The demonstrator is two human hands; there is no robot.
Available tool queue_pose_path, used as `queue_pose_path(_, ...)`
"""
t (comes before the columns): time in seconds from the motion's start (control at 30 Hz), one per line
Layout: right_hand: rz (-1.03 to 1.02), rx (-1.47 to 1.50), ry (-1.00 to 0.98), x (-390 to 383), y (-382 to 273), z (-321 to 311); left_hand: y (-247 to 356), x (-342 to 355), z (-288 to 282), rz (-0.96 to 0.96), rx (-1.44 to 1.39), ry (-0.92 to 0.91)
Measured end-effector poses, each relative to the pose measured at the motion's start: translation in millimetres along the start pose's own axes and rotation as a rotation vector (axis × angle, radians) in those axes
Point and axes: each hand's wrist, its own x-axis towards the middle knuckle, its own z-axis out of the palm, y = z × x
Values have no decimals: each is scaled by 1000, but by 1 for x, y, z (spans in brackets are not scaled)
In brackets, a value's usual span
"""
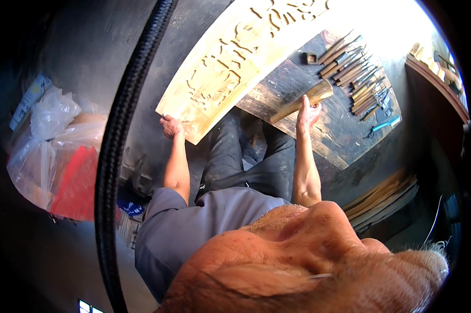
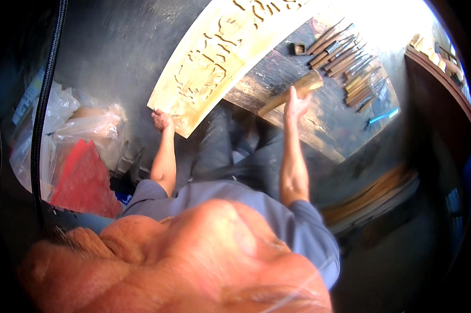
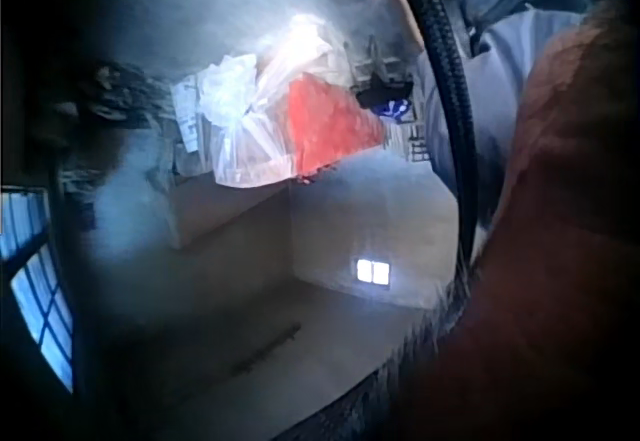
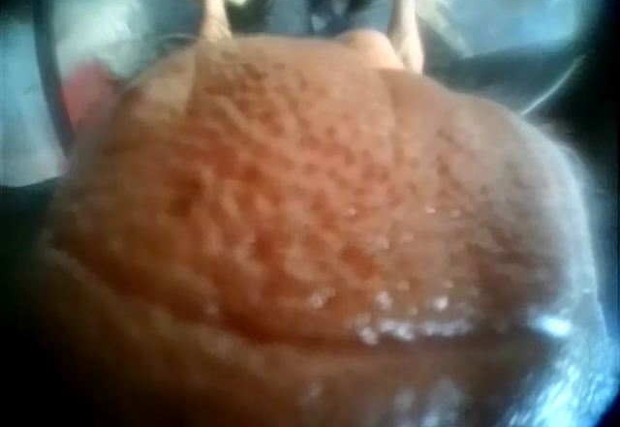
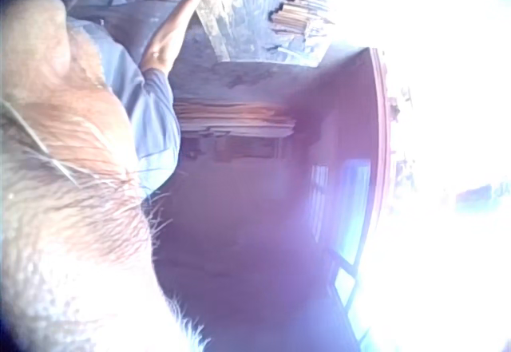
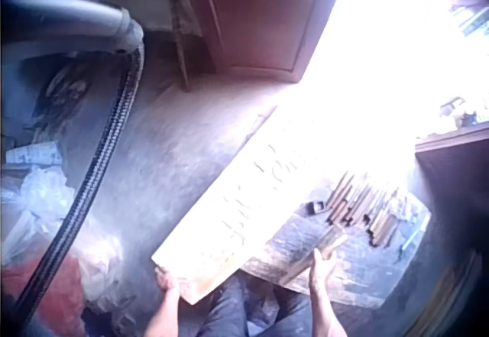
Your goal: The person carves a decorative design into a wooden panel using various chisels and a mallet. They sweep wood dust off the workpiece with a small broom and later clean the carvings with a blue brush.
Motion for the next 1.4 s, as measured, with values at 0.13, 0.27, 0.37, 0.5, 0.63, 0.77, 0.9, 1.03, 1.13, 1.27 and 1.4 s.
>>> queue_pose_path(0.13, -44, 49, -49, -8, -49, -3, 7, 16, -25, 197, -33, 218)
queue_pose_path(0.27, -80, -172, -8, 60, -139, -21, 65, -20, -23, 151, 18, 62)
queue_pose_path(0.37, -118, -300, 62, 147, -183, 29, 75, 23, -16, 165, 133, 344)
queue_pose_path(0.5, -113, -403, 52, 205, -196, 62, 88, 17, -12, 253, 117, 281)
queue_pose_path(0.63, -258, -592, 138, 223, -168, 82, 121, -4, -17, 622, 63, 249)
queue_pose_path(0.77, -209, -526, 58, 215, -152, 104, 183, -12, -24, 893, -110, 84)
queue_pose_path(0.9, -180, -488, 87, 201, -152, 114, 236, -23, -17, 946, -108, -132)
queue_pose_path(1.03, -149, -484, 42, 188, -156, 95, 271, -33, -10, 891, 66, -205)
queue_pose_path(1.13, -205, -611, 21, 149, -196, 85, 288, -25, -20, 835, 112, -214)
queue_pose_path(1.27, -387, -372, -129, 164, -173, 82, 317, -36, -8, 785, 124, -197)
queue_pose_path(1.4, -342, -39, -152, 163, -180, 95, 312, -32, -3, 828, 97, -132)
